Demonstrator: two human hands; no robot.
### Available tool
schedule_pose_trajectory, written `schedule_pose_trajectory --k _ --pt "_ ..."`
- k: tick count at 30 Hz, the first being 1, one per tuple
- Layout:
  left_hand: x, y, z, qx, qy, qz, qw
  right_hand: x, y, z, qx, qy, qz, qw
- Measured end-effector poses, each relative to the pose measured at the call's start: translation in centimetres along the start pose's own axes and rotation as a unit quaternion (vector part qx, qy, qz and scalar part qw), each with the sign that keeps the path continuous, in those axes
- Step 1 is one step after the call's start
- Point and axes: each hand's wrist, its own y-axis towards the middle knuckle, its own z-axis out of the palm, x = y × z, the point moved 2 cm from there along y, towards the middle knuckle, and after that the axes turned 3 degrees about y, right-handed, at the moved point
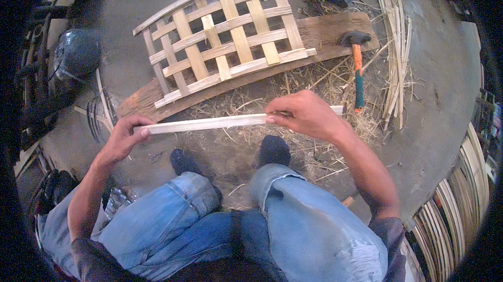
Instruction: The person assembles a wooden lattice panel by hand, fitting thin wooden strips into a grid pattern and securing them with a hammer and nails. The person adjusts the strips and hammers nails to fasten the frame.
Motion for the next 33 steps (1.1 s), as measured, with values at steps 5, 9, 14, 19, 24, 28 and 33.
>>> schedule_pose_trajectory --k 5,9,14,19,24,28,33 --pt "4.3 -0.5 -1.2 -0.107 -0.119 -0.070 0.985 -2.9 -1.8 -4.1 -0.086 -0.073 0.035 0.993" --pt "7.4 1.1 -1.8 -0.149 -0.224 -0.069 0.961 -7.1 -3.8 -7.7 -0.197 0.157 0.140 0.958" --pt "6.8 3.4 -0.4 -0.158 -0.267 -0.064 0.948 -9.4 -1.1 -5.9 -0.296 0.258 0.163 0.905" --pt "6.9 4.0 -0.8 -0.171 -0.257 -0.049 0.950 -8.2 0.1 -4.9 -0.360 0.299 0.148 0.871" --pt "7.7 5.1 0.0 -0.170 -0.226 -0.049 0.958 -7.9 0.4 -5.3 -0.364 0.440 0.088 0.816" --pt "7.8 5.9 0.8 -0.177 -0.231 -0.050 0.955 -9.4 0.8 -5.1 -0.381 0.400 0.107 0.827" --pt "8.1 5.8 0.4 -0.227 -0.179 -0.059 0.956 -11.8 0.8 -5.0 -0.415 0.372 0.131 0.820"
